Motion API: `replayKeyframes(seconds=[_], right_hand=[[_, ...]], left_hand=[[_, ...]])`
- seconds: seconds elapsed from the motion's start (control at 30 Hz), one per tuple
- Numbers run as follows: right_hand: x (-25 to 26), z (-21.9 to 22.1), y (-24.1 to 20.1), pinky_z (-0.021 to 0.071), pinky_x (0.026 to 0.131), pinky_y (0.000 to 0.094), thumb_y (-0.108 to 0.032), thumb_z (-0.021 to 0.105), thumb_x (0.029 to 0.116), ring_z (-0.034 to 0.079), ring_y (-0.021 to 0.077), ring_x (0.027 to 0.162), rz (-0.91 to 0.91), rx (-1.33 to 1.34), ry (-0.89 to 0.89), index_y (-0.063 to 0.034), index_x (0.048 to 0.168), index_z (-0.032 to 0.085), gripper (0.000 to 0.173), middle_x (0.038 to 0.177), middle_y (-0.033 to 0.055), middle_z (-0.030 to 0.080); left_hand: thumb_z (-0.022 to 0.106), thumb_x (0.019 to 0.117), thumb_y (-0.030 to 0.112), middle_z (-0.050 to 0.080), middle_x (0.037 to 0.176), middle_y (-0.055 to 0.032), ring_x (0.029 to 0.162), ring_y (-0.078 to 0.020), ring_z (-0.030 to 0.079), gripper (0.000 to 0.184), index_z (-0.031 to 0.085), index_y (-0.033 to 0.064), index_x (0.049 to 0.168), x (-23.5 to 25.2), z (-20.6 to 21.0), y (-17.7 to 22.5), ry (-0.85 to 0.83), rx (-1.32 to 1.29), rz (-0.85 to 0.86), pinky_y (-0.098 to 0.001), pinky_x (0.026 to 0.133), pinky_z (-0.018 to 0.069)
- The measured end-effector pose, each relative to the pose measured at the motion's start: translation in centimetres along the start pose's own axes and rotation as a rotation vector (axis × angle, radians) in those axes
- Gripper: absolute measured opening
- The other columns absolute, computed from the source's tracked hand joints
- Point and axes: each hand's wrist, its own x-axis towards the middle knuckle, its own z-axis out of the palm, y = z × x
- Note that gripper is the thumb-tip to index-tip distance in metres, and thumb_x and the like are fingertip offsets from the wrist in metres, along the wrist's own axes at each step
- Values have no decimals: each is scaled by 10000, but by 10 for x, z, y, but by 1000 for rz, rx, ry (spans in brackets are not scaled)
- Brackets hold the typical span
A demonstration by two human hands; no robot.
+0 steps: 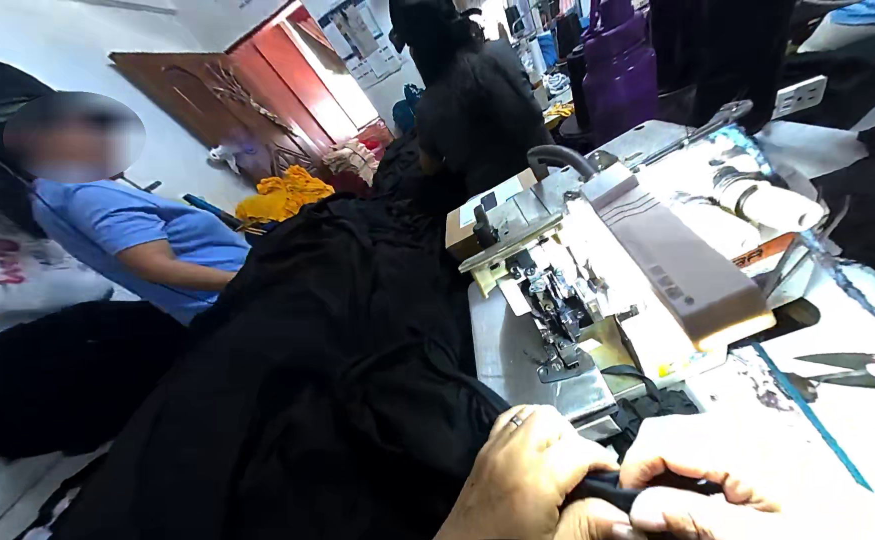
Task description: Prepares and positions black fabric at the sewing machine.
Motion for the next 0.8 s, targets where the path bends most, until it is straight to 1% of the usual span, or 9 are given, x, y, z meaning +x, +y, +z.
replayKeyframes(seconds=[0.07, 0.13, 0.27, 0.4, 0.43, 0.5, 0.57, 0.67, 0.8], right_hand=[[-5, -1, 7, 482, 762, 181, -120, 642, 982, 656, 81, 865, -23, 41, -2, 29, 1006, 731, 175, 905, 136, 720], [-9, -2, 14, 495, 814, 173, -100, 653, 976, 668, 75, 929, -46, 76, 7, 34, 1025, 732, 163, 955, 145, 729], [-15, 0, 16, 495, 875, 179, -55, 661, 964, 677, 112, 980, -85, 80, 51, 60, 998, 733, 140, 974, 181, 732], [-12, 5, 18, 486, 935, 197, -50, 655, 970, 677, 140, 1016, -153, 8, 133, 46, 954, 736, 128, 960, 168, 737], [-12, 6, 15, 489, 932, 202, -45, 655, 969, 679, 152, 1009, -156, -16, 145, 47, 952, 739, 125, 957, 174, 736], [-11, 10, 11, 492, 920, 206, -31, 652, 968, 679, 173, 994, -154, -50, 176, 50, 945, 743, 124, 942, 188, 731], [-11, 12, 8, 491, 923, 203, -24, 649, 969, 679, 175, 1000, -142, -69, 199, 45, 939, 743, 120, 942, 186, 733], [-11, 12, 9, 485, 907, 181, -55, 668, 962, 673, 138, 995, -108, -24, 220, 42, 941, 751, 129, 939, 167, 738], [-10, 8, 15, 486, 885, 141, -142, 666, 983, 669, 46, 978, -89, 35, 212, 6, 955, 763, 178, 947, 107, 752]], left_hand=[[651, 976, 270, 694, 856, -118, 932, -230, 662, 269, 733, 14, 960, 1, -3, 3, -34, -26, -33, -372, 964, 466], [649, 980, 246, 678, 863, -119, 912, -217, 644, 249, 714, 7, 958, 1, -6, 3, -57, -58, -56, -348, 927, 467], [643, 985, 221, 665, 874, -128, 869, -195, 625, 237, 718, -3, 965, 1, -8, 6, -71, -74, -95, -283, 787, 489], [645, 978, 301, 675, 839, -131, 812, -217, 631, 330, 743, -14, 982, 1, -6, 11, -65, -59, -135, -346, 749, 486], [651, 972, 300, 669, 815, -125, 795, -211, 628, 328, 747, -13, 959, 2, -5, 12, -54, -53, -141, -341, 740, 481], [659, 968, 287, 657, 794, -108, 788, -165, 615, 310, 746, -5, 908, 2, -2, 8, -10, -73, -131, -279, 730, 468], [655, 979, 248, 666, 836, -108, 851, -129, 623, 280, 732, -10, 899, 1, 0, 2, 2, -132, -98, -221, 775, 473], [650, 971, 136, 714, 853, -129, 862, -154, 669, 197, 742, -24, 903, 2, -2, 9, -5, -82, -88, -243, 782, 499], [616, 989, 99, 731, 859, -128, 850, -176, 676, 184, 758, -12, 957, 1, -8, 10, -46, -16, -62, -268, 779, 498]])
